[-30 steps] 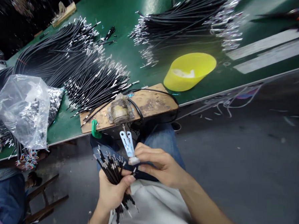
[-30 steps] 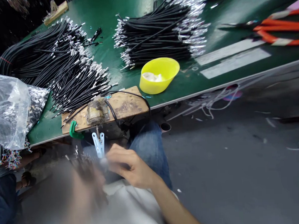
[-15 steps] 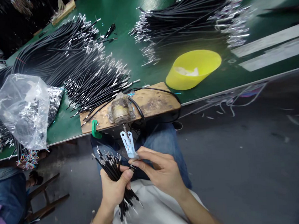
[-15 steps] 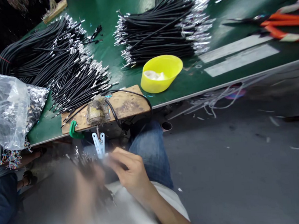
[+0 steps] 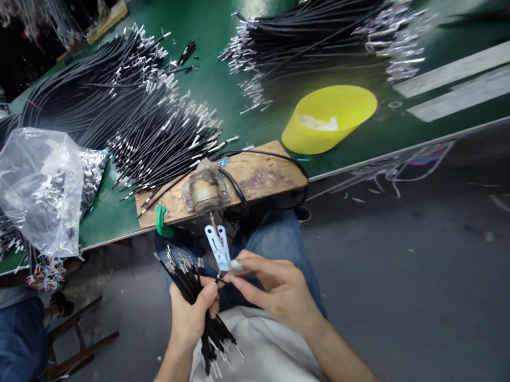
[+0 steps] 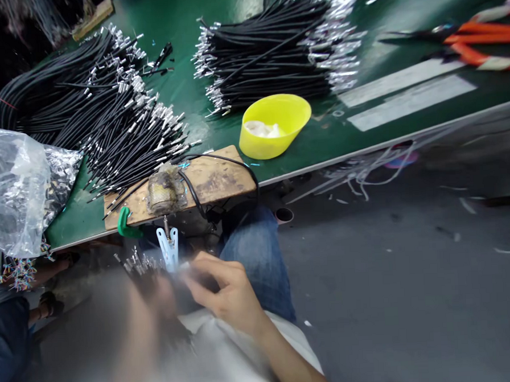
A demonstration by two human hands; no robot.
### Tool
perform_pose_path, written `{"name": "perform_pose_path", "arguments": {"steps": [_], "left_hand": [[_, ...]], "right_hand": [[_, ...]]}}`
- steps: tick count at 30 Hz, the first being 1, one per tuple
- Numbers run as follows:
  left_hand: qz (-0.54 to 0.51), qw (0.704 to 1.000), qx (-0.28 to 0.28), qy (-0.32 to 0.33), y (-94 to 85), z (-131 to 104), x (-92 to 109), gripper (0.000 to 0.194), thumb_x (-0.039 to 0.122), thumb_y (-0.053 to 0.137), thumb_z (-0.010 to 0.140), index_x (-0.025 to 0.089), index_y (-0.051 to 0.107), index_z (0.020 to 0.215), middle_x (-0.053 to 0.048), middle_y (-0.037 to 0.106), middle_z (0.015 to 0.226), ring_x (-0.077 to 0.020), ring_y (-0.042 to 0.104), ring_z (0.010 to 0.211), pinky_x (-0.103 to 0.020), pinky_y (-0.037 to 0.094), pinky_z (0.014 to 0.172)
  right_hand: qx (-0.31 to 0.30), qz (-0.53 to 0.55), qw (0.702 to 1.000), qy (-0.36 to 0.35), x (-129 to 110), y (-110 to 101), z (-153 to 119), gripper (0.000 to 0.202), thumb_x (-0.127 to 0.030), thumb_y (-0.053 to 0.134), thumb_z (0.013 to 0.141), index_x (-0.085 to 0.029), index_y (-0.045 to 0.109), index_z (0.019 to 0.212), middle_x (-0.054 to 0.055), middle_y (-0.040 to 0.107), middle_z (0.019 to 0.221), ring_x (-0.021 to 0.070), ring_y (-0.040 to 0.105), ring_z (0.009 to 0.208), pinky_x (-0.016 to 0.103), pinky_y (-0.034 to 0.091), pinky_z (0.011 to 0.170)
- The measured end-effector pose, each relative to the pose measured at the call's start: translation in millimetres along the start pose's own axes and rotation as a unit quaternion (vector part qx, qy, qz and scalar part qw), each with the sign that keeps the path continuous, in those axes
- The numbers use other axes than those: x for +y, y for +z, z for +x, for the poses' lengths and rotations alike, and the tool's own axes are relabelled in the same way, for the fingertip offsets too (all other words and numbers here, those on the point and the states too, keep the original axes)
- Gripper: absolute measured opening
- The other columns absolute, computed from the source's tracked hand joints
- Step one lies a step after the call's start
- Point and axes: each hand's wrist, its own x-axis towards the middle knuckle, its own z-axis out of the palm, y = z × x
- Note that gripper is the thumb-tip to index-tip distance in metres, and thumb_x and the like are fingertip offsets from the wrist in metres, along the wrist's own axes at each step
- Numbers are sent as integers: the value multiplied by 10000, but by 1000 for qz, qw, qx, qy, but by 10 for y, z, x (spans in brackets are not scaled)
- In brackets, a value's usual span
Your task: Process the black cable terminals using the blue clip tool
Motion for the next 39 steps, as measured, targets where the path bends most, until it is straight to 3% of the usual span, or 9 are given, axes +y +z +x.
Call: {"name": "perform_pose_path", "arguments": {"steps": [3, 7, 11, 13, 17, 20, 25, 33, 39], "left_hand": [[1, 1000, 0, 3, -12, 4, 13, 408, 543, 662, 687, 139, 653, 632, 23, 442, 396, -69, 372, 348, -225, 331, 358], [15, 1000, -5, 0, -33, 22, 28, 360, 478, 692, 672, 129, 650, 596, 24, 449, 387, -69, 383, 353, -215, 349, 364], [39, 999, 19, 30, -37, 32, 59, 235, 358, 768, 573, 147, 666, 572, -12, 575, 491, -101, 478, 414, -239, 427, 424], [46, 997, 36, 54, -31, 17, 91, 169, 296, 773, 560, 160, 674, 565, -28, 622, 559, -133, 533, 488, -269, 472, 501], [50, 994, 50, 84, -28, -34, 205, 91, 253, 765, 581, 200, 693, 565, -19, 625, 567, -161, 561, 546, -298, 488, 569], [62, 991, 67, 100, -21, -47, 320, 93, 273, 783, 572, 245, 697, 551, -8, 644, 593, -178, 589, 585, -311, 506, 605], [69, 988, 75, 114, 49, 7, 455, 177, 396, 793, 563, 247, 699, 549, -24, 660, 610, -199, 606, 593, -335, 522, 610], [43, 994, 26, 100, 121, 81, 413, 357, 594, 728, 573, 245, 668, 521, -25, 618, 513, -170, 557, 482, -317, 486, 515], [48, 993, 21, 104, 107, 98, 411, 337, 557, 725, 601, 232, 672, 528, -19, 605, 484, -151, 530, 444, -297, 469, 463]], "right_hand": [[-17, -15, 1000, 16, -24, 13, 24, 111, -281, 676, 770, -195, 675, 842, 31, 643, 718, 155, 574, 639, 254, 458, 568], [-41, -13, 999, 24, -12, 49, 31, 256, -332, 584, 846, -178, 607, 643, 29, 599, 652, 156, 531, 651, 271, 429, 607], [-95, 117, 979, 134, 66, 14, 89, 356, -512, 585, 801, -166, 615, 725, 34, 593, 693, 162, 548, 662, 280, 447, 616], [-65, 132, 975, 169, 54, -19, 190, 397, -561, 609, 755, -166, 612, 716, 23, 586, 668, 156, 541, 639, 271, 443, 604], [15, 51, 987, 152, -120, -22, 482, 443, -589, 623, 711, -160, 608, 598, 6, 548, 585, 135, 488, 576, 253, 402, 554], [-5, 64, 983, 174, -235, 54, 637, 456, -598, 677, 628, -153, 615, 552, -6, 529, 529, 112, 441, 502, 239, 360, 476], [-25, 234, 945, 227, -199, 209, 649, 478, -617, 662, 640, -145, 642, 566, 12, 567, 513, 111, 480, 468, 230, 390, 451], [-15, 347, 909, 232, -118, 272, 556, 444, -582, 660, 690, -140, 665, 649, 37, 615, 570, 123, 518, 487, 229, 399, 427], [-22, 404, 876, 261, -64, 278, 551, 419, -564, 722, 634, -151, 660, 648, 23, 619, 583, 114, 501, 487, 229, 404, 449]]}}
